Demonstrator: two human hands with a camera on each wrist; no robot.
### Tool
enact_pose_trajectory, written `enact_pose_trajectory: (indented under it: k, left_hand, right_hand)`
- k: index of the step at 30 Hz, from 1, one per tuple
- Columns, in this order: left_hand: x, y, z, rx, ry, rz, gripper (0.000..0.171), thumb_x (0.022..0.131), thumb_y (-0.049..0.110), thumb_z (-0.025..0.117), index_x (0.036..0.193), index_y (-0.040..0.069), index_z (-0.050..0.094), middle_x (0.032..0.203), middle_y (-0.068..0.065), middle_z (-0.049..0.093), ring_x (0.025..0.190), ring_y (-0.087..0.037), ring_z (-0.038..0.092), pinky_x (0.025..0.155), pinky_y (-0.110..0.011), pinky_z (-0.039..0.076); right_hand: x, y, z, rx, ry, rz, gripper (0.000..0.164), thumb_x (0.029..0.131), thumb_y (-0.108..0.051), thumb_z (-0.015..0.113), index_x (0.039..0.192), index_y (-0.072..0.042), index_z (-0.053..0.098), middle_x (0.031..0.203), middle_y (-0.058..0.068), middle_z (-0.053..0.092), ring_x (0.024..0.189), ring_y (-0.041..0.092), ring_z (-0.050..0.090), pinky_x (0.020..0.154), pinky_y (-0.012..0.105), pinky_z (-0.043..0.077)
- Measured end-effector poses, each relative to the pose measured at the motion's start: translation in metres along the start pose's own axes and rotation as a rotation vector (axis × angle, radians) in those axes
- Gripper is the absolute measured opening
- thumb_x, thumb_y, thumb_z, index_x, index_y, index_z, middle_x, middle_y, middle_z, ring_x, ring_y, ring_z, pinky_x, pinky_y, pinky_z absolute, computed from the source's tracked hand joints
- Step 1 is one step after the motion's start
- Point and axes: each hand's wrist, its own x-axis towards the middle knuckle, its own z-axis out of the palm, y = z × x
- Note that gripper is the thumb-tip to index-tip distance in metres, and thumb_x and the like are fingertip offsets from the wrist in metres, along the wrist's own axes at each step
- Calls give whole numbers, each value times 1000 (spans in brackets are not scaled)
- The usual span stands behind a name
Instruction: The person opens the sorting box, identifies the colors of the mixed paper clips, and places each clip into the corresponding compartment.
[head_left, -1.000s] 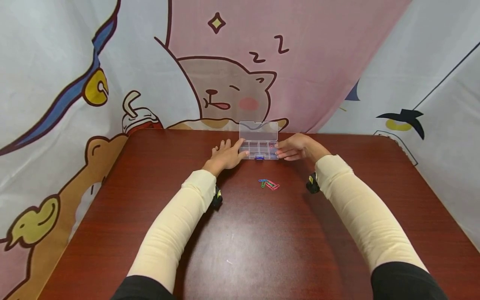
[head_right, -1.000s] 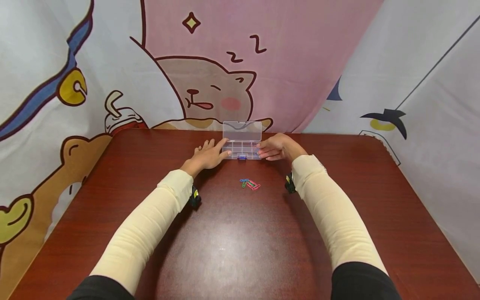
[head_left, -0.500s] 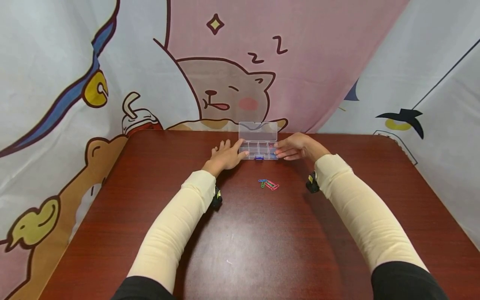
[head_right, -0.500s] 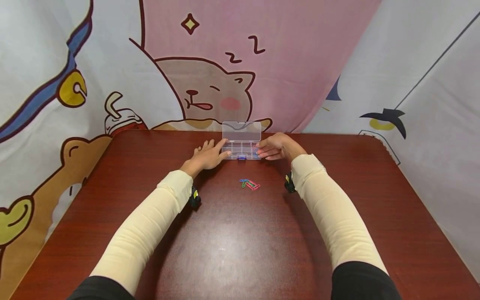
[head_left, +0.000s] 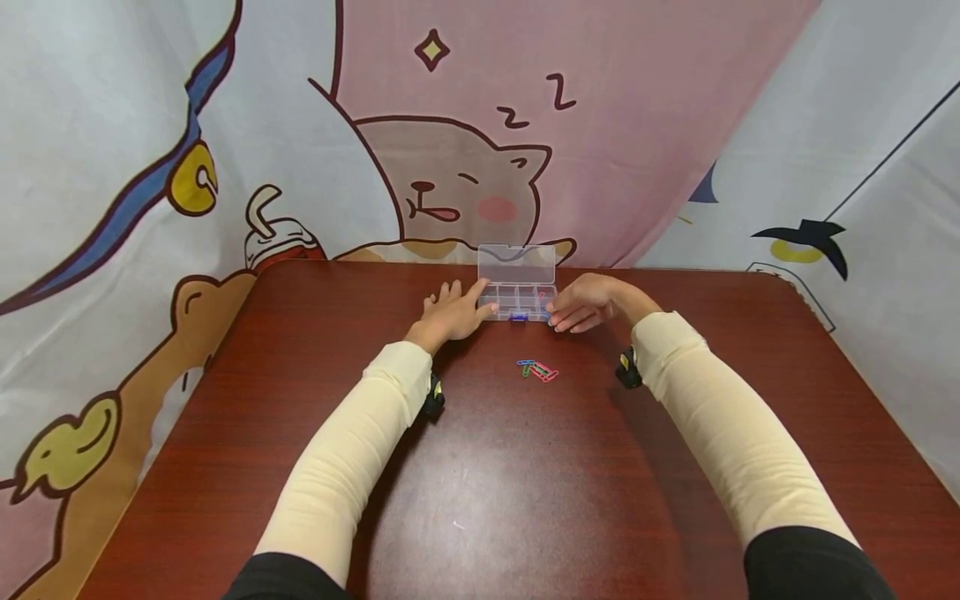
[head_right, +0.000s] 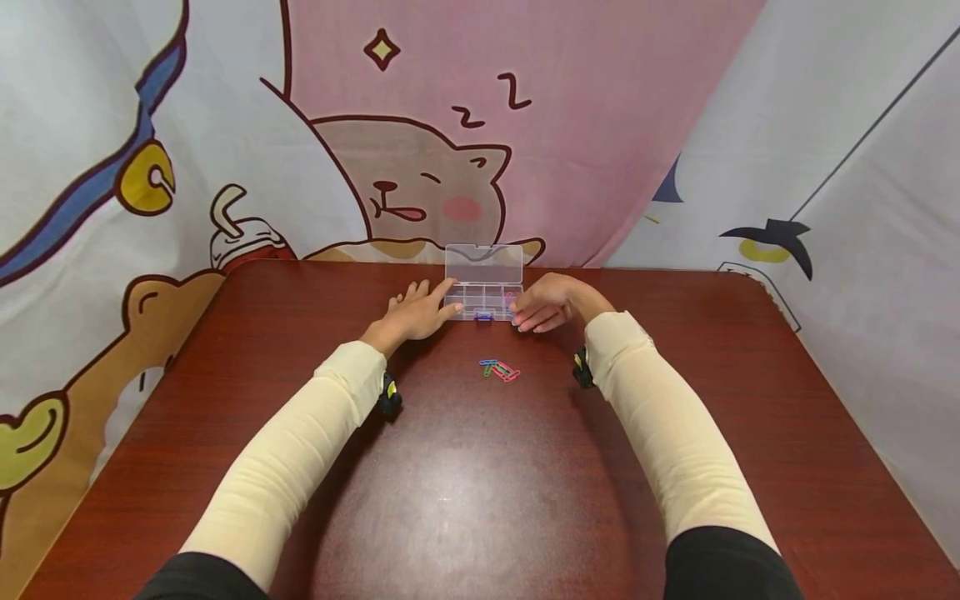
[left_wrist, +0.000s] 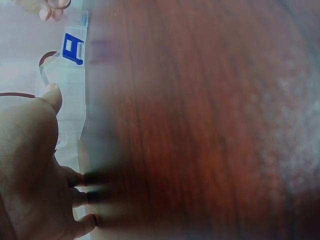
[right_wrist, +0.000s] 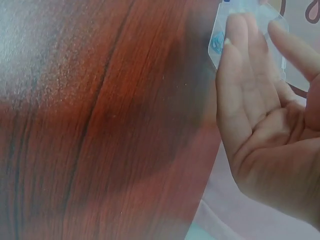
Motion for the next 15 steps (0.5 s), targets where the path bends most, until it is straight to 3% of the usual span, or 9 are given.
enact_pose_trajectory:
  k: [15]
  left_hand:
    - [-1, 0, 1, 6, 12, -1, 65, 90, 63, 24, 146, 35, 9, 148, -19, 11, 134, -37, 4, 99, -58, 10]
  right_hand:
    - [-1, -5, 16, -213, -124, 42, 35, 84, -22, 66, 108, 2, 62, 89, 12, 68, 86, 24, 64, 73, 37, 49]
